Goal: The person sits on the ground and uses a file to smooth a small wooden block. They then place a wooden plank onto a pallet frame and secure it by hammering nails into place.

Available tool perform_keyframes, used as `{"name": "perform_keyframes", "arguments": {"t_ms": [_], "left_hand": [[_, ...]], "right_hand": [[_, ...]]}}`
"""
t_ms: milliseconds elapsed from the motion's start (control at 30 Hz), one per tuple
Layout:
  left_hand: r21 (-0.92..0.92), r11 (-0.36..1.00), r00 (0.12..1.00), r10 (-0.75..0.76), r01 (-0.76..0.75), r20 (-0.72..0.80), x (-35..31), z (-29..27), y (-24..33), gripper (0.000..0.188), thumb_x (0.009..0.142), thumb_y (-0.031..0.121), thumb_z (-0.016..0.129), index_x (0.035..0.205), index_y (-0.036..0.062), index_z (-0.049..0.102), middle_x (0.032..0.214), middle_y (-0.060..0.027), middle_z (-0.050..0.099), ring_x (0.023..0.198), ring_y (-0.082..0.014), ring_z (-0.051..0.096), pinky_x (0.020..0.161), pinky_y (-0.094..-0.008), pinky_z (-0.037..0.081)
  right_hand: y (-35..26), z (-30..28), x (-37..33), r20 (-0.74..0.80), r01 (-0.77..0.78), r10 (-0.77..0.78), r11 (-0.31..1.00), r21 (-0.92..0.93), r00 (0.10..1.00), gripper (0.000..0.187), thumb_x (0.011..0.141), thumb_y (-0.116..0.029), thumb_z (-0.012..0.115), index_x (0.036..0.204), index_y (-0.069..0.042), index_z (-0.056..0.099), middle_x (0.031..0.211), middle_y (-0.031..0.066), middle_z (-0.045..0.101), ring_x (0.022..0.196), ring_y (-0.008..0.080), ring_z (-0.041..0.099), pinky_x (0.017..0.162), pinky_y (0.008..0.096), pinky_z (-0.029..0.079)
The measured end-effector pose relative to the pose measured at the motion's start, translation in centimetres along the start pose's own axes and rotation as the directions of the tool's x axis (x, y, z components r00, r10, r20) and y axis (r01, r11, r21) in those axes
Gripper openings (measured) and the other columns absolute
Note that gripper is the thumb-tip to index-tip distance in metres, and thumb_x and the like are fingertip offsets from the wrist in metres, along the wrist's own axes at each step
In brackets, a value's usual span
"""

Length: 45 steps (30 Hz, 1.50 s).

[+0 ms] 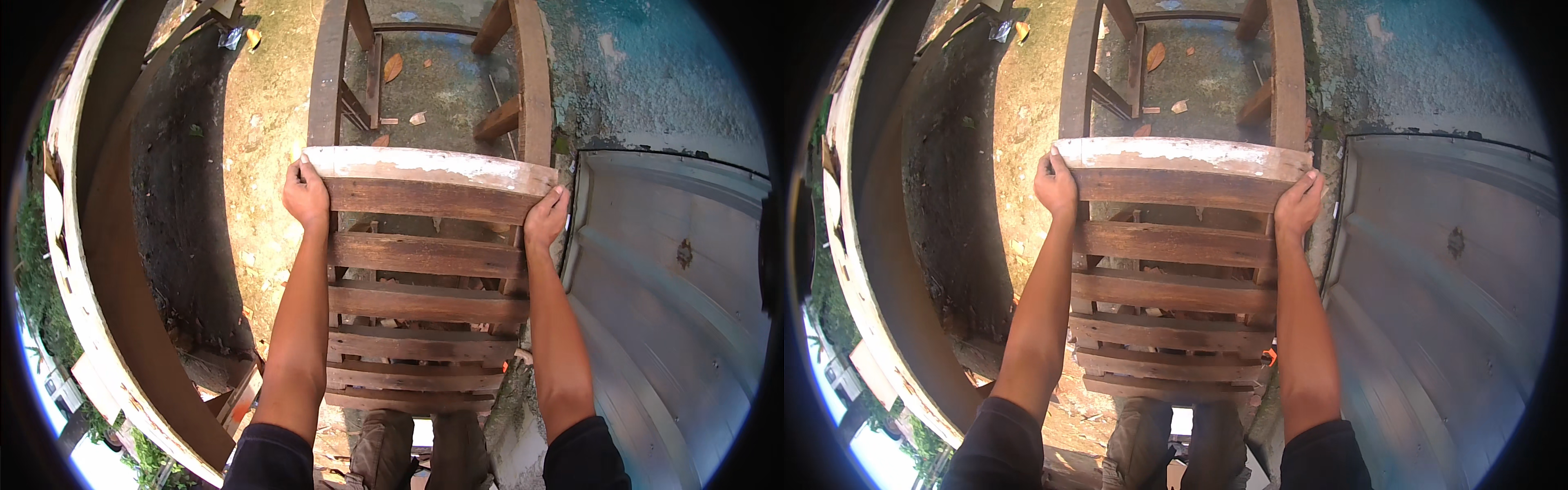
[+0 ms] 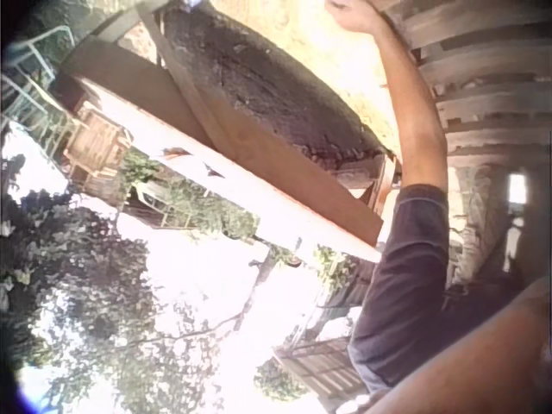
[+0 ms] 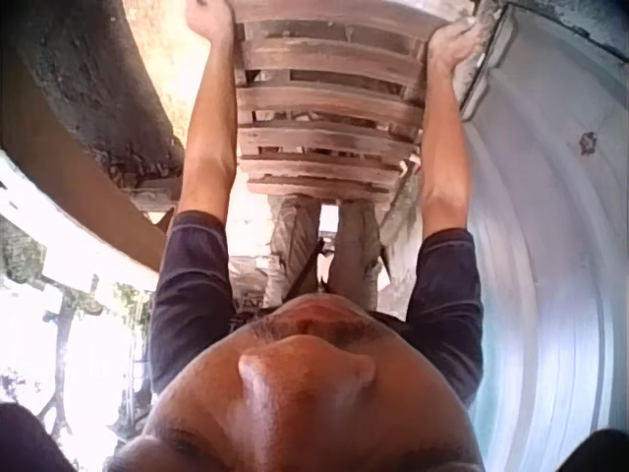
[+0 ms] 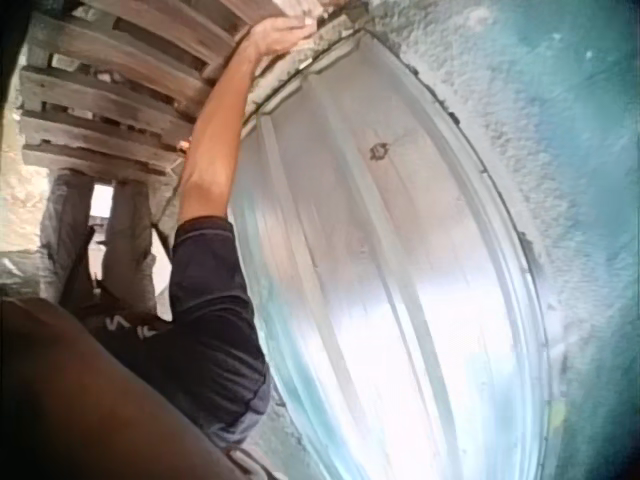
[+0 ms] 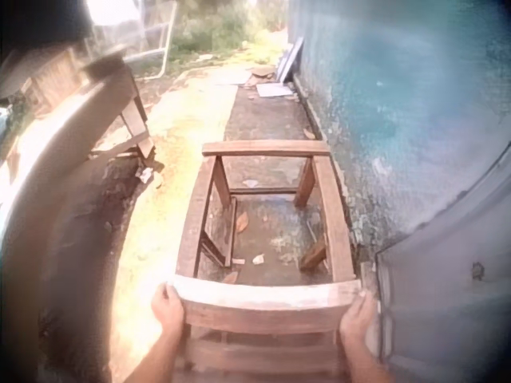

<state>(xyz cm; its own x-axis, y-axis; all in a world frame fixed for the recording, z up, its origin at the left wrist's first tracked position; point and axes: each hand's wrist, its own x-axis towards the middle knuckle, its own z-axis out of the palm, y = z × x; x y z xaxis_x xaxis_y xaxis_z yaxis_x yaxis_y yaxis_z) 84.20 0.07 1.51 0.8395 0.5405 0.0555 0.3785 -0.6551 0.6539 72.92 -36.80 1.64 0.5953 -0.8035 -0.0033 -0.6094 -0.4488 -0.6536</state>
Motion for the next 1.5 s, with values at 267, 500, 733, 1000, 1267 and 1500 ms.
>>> {"name": "perform_keyframes", "arguments": {"t_ms": [267, 500, 733, 1000, 1267, 1500], "left_hand": [[0.051, 0.997, 0.995, 0.061, -0.065, 0.079, 0.3, -0.2, -0.5, 0.040, 0.102, 0.039, 0.050, 0.110, 0.0035, 0.066, 0.099, -0.0221, 0.071, 0.090, -0.0402, 0.067, 0.080, -0.0460, 0.050], [0.053, 0.998, 0.997, 0.022, -0.026, 0.079, 0.7, -0.4, -1.1, 0.038, 0.102, 0.037, 0.052, 0.112, 0.0029, 0.066, 0.099, -0.0191, 0.072, 0.089, -0.0355, 0.067, 0.081, -0.0428, 0.050], [-0.153, 0.972, 0.984, -0.176, 0.180, 0.036, 1.0, 0.1, -1.7, 0.048, 0.102, 0.035, 0.038, 0.109, 0.0026, 0.072, 0.101, -0.0185, 0.073, 0.096, -0.0316, 0.066, 0.090, -0.0389, 0.048], [-0.043, 0.986, 0.986, -0.162, 0.163, 0.026, 0.5, -0.5, 0.4, 0.048, 0.101, 0.035, 0.039, 0.104, 0.0034, 0.074, 0.092, -0.0186, 0.073, 0.085, -0.0325, 0.066, 0.083, -0.0407, 0.050], [-0.009, 0.990, 0.990, -0.142, 0.143, 0.021, 0.4, -0.6, 1.3, 0.042, 0.100, 0.041, 0.057, 0.101, 0.0024, 0.072, 0.079, -0.0155, 0.071, 0.071, -0.0280, 0.065, 0.071, -0.0392, 0.051], [0.028, 0.995, 0.996, -0.091, 0.091, 0.015, 0.3, -0.7, 0.7, 0.043, 0.102, 0.040, 0.052, 0.099, 0.0021, 0.073, 0.082, -0.0191, 0.071, 0.074, -0.0364, 0.066, 0.073, -0.0424, 0.051]], "right_hand": [[0.2, -1.1, 8.7, 0.338, -0.494, 0.389, 0.808, 0.321, 0.857, 0.093, 0.101, -0.067, 0.010, 0.115, 0.005, 0.067, 0.102, 0.0219, 0.070, 0.096, 0.0287, 0.067, 0.093, 0.0403, 0.049], [-3.9, 1.7, 7.7, 0.217, -0.270, 0.313, 0.940, -0.208, 0.924, 0.088, 0.100, -0.067, 0.018, 0.111, 0.003, 0.070, 0.116, 0.0334, 0.064, 0.115, 0.0503, 0.057, 0.101, 0.0527, 0.042], [-4.9, 1.3, 7.0, 0.185, -0.225, 0.265, 0.951, -0.211, 0.946, 0.086, 0.100, -0.067, 0.023, 0.110, 0.003, 0.071, 0.104, 0.0333, 0.067, 0.106, 0.0504, 0.060, 0.095, 0.0521, 0.043], [-3.2, 2.0, 7.9, 0.196, -0.235, 0.291, 0.934, -0.268, 0.936, 0.094, 0.099, -0.071, 0.020, 0.105, 0.009, 0.069, 0.101, 0.0354, 0.066, 0.104, 0.0522, 0.060, 0.094, 0.0545, 0.042], [-1.6, 2.2, 8.4, 0.207, -0.270, 0.329, 0.925, -0.269, 0.921, 0.093, 0.097, -0.072, 0.023, 0.117, 0.007, 0.068, 0.115, 0.0347, 0.064, 0.117, 0.0497, 0.056, 0.102, 0.0510, 0.041], [-2.4, 2.1, 7.3, 0.071, -0.181, 0.187, 0.980, -0.082, 0.980, 0.097, 0.098, -0.072, 0.022, 0.094, 0.014, 0.067, 0.097, 0.0360, 0.065, 0.100, 0.0501, 0.060, 0.094, 0.0522, 0.041]]}}
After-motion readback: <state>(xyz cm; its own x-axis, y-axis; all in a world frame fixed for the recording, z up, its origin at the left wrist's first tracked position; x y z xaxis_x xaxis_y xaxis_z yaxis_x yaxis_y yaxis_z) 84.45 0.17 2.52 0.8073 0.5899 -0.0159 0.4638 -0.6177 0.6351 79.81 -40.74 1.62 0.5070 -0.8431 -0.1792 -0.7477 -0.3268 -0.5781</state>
